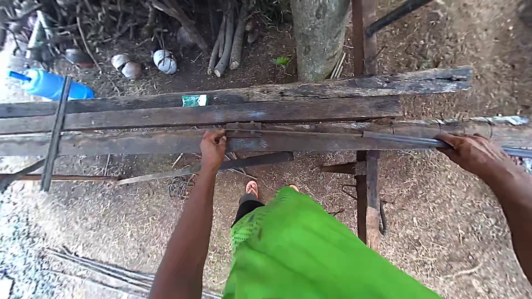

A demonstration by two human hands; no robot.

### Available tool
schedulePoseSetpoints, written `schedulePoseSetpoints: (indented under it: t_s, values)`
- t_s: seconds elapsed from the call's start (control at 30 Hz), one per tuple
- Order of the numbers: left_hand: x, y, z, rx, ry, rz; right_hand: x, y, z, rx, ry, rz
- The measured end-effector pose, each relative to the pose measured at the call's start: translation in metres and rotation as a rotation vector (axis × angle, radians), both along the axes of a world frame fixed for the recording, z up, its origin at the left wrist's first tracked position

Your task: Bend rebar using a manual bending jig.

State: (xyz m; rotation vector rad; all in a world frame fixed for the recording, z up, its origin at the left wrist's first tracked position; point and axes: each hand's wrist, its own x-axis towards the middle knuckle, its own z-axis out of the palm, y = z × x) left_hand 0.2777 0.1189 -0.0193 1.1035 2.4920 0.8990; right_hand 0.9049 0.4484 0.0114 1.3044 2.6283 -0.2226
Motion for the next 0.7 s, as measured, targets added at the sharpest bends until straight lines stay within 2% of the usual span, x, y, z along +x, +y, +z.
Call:
schedulePoseSetpoints:
  t_s: [0.13, 0.33, 0.7]
  values:
    - [-0.003, 0.000, -0.002, -0.012, 0.016, -0.022, -0.008, -0.004, 0.006, 0.031, 0.029, 0.013]
    - [0.000, 0.001, 0.003, -0.026, 0.002, -0.008, -0.027, 0.004, 0.012, -0.133, 0.187, 0.139]
    - [0.000, 0.002, 0.005, 0.007, -0.040, 0.015, -0.219, -0.068, 0.000, -0.152, 0.398, 0.451]
